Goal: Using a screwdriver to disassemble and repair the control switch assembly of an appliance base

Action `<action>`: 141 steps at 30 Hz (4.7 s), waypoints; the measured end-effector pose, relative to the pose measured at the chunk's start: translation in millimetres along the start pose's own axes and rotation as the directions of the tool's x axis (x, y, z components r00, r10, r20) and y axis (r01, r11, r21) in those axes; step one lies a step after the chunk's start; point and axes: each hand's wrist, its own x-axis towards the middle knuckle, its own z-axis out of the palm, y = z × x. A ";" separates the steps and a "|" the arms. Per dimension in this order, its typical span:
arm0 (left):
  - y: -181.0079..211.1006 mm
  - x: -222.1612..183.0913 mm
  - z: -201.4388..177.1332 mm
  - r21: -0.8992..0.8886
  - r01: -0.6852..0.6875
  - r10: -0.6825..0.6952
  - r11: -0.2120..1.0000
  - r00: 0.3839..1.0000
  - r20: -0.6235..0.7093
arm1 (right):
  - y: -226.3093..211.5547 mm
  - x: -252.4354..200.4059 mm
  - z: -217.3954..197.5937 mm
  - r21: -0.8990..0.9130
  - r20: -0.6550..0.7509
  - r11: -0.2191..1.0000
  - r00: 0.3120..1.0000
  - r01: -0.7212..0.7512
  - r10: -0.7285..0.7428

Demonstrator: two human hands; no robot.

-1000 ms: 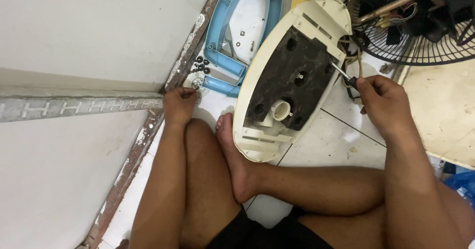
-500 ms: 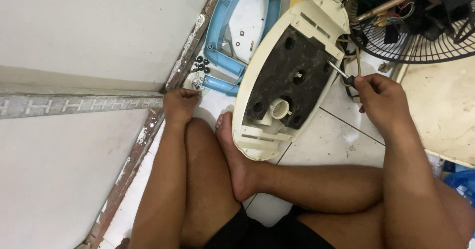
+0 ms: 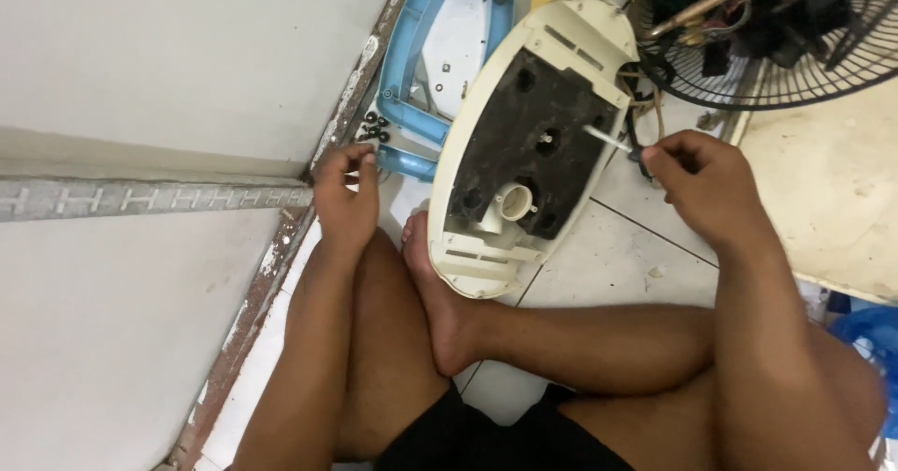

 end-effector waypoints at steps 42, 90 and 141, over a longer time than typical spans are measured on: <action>121.5 23.4 75.1 0.177 -0.158 0.084 0.971 0.927 0.366 | 13.4 -57.7 52.2 -0.479 0.265 0.873 0.964 0.099 0.037; 95.3 27.7 62.6 -0.247 0.143 -0.006 0.958 0.876 0.482 | -71.9 -73.5 81.0 -0.356 0.108 0.823 0.894 0.443 -0.435; 85.7 26.9 67.7 -0.357 0.140 0.037 0.924 0.894 0.447 | -81.8 -79.2 108.1 -0.498 0.061 0.776 0.908 0.387 -0.414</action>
